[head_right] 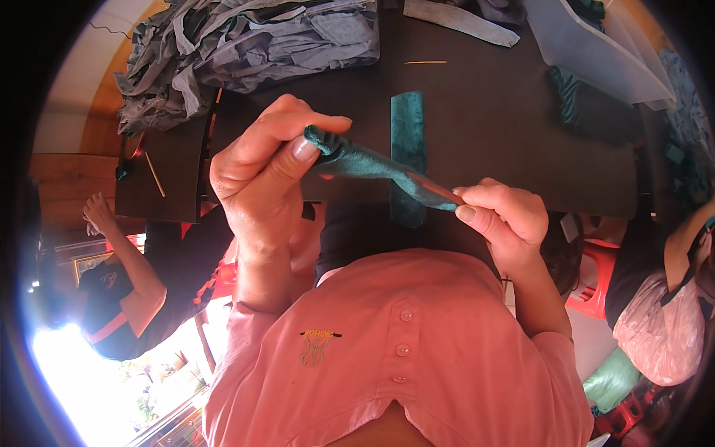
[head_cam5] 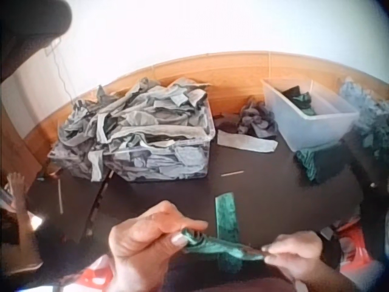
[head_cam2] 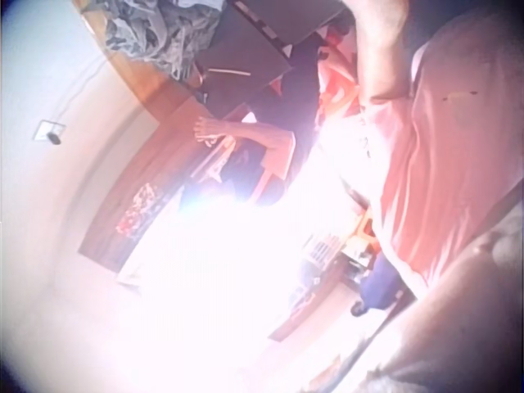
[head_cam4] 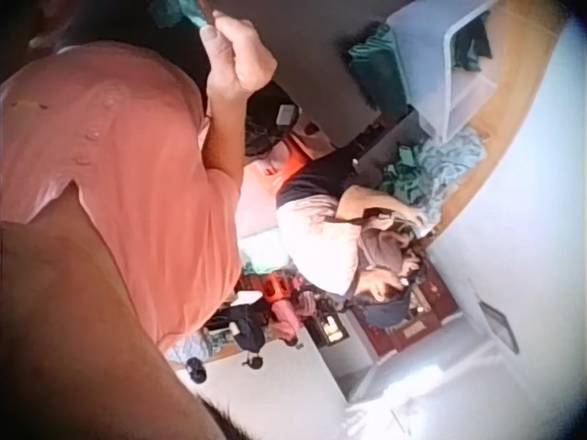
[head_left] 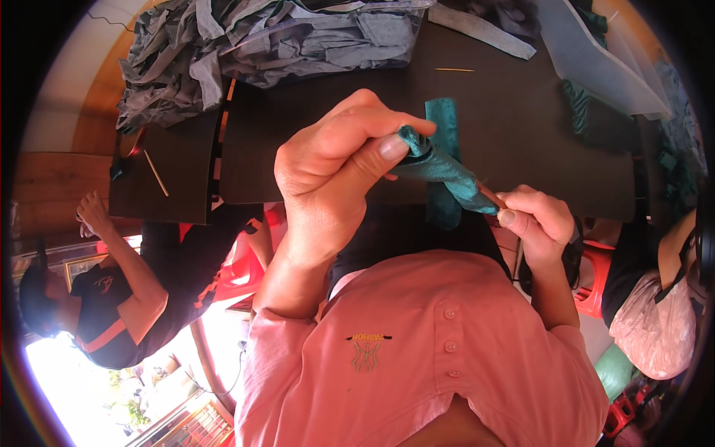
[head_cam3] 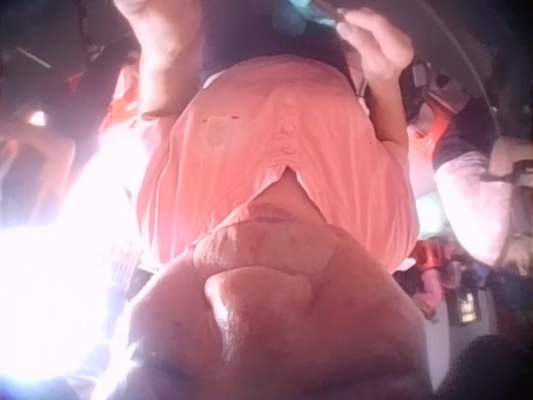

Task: Turning narrow green fabric tubes inside out using a wooden stick.

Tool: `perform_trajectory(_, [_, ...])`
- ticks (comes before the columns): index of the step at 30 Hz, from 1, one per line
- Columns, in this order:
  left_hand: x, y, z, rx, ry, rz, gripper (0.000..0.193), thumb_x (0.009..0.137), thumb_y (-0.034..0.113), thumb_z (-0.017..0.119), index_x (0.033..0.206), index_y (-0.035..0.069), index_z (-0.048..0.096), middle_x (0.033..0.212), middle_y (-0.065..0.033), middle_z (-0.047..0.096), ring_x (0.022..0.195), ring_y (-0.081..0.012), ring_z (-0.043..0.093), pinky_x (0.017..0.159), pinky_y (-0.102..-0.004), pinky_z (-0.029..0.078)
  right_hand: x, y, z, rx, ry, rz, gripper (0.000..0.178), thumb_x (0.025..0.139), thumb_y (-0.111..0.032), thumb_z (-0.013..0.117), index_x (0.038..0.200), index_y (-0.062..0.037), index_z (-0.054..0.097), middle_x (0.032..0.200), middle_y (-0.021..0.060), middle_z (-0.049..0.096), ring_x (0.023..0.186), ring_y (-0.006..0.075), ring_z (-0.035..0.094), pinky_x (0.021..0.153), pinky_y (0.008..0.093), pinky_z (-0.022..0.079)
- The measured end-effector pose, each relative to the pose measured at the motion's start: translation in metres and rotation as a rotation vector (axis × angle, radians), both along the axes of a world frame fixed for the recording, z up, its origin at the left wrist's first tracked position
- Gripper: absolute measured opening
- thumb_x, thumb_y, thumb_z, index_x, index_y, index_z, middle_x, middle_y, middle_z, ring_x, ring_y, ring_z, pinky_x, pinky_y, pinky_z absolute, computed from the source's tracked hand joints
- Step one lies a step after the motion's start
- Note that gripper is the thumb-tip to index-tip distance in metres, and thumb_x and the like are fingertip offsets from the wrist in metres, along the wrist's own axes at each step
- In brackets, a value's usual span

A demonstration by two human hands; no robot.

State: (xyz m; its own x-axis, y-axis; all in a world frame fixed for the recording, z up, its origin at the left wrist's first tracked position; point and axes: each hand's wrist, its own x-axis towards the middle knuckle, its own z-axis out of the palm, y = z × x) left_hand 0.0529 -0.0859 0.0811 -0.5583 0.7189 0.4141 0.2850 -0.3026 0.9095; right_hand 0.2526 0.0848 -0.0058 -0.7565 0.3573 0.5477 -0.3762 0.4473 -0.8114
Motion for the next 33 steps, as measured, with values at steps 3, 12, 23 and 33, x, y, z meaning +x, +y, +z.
perform_trajectory(3, [0.006,0.004,-0.010,0.029,-0.016,-0.004,0.014,0.086,0.000,0.065,0.095,-0.008,0.072,0.080,-0.0082,0.060,0.072,-0.0125,0.051,0.060,-0.0229,0.042,-0.002,-0.005,-0.005,-0.200,-0.025,0.068,0.012,0.082,0.006,0.072,0.092,0.0070,0.065,0.069,0.0098,0.063,0.058,0.0129,0.055,0.059,0.0267,0.050])
perform_trajectory(12, [0.008,-0.001,-0.016,0.013,-0.038,0.018,0.014,0.089,-0.002,0.061,0.095,-0.007,0.072,0.085,-0.0087,0.062,0.072,-0.0121,0.056,0.059,-0.0210,0.046,-0.001,-0.007,-0.009,-0.345,-0.057,0.116,0.011,0.082,0.006,0.072,0.091,0.0072,0.066,0.071,0.0112,0.066,0.058,0.0127,0.056,0.053,0.0256,0.045])
perform_trajectory(23, [0.004,-0.002,-0.030,0.087,-0.095,0.069,0.013,0.094,0.000,0.060,0.100,-0.008,0.069,0.090,-0.0078,0.063,0.076,-0.0113,0.055,0.064,-0.0219,0.045,-0.005,-0.025,0.001,-0.350,-0.111,0.031,0.010,0.084,0.004,0.071,0.091,0.0051,0.065,0.073,0.0076,0.066,0.059,0.0102,0.055,0.055,0.0239,0.047])
perform_trajectory(33, [0.009,-0.003,0.000,0.128,0.714,0.284,0.019,0.076,-0.007,0.063,0.094,-0.002,0.067,0.085,-0.0106,0.058,0.071,-0.0212,0.054,0.061,-0.0293,0.044,0.011,-0.019,0.013,-0.435,-0.429,-0.025,0.004,0.088,0.000,0.067,0.092,0.0019,0.065,0.068,0.0019,0.060,0.056,0.0050,0.050,0.049,0.0208,0.037])
